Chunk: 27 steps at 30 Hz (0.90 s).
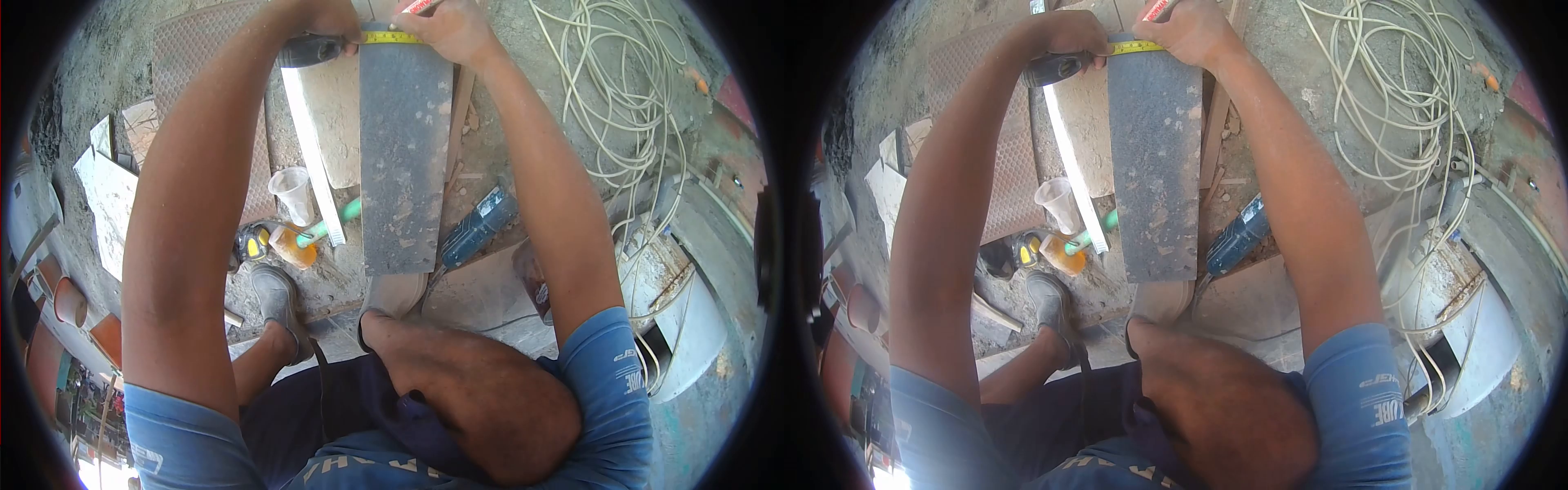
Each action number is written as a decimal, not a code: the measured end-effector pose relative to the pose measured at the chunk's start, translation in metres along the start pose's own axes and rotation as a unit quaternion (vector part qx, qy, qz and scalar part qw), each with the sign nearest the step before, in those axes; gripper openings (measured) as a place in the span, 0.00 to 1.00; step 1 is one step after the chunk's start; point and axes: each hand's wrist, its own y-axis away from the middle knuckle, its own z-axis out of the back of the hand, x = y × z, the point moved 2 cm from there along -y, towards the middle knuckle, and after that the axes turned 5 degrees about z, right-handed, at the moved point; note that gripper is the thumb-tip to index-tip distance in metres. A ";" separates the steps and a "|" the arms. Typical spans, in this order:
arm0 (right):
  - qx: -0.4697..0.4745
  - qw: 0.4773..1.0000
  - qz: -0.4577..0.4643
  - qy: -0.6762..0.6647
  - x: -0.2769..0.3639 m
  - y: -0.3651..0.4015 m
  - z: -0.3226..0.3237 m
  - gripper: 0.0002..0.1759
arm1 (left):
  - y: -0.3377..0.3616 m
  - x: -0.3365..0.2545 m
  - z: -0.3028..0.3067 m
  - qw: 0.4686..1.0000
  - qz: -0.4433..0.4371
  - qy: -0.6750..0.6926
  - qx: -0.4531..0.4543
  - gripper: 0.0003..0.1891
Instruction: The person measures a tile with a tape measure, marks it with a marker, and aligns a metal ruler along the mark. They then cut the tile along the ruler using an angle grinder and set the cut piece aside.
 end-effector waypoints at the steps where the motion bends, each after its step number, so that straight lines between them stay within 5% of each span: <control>1: 0.000 1.000 0.000 0.000 0.000 0.000 0.000 0.15 | 0.000 0.000 0.000 1.000 0.008 0.001 -0.001 0.14; 22: -0.033 0.995 0.058 -0.067 -0.012 -0.001 0.000 0.13 | -0.001 0.000 -0.001 0.999 0.032 -0.011 -0.018 0.13; 25: -0.096 0.976 0.001 -0.193 -0.032 0.001 0.006 0.14 | 0.001 -0.002 -0.002 0.997 0.021 -0.055 -0.045 0.13; 27: -0.244 0.946 0.117 -0.180 -0.030 0.010 0.023 0.21 | 0.014 -0.008 0.000 0.995 -0.013 -0.089 -0.046 0.14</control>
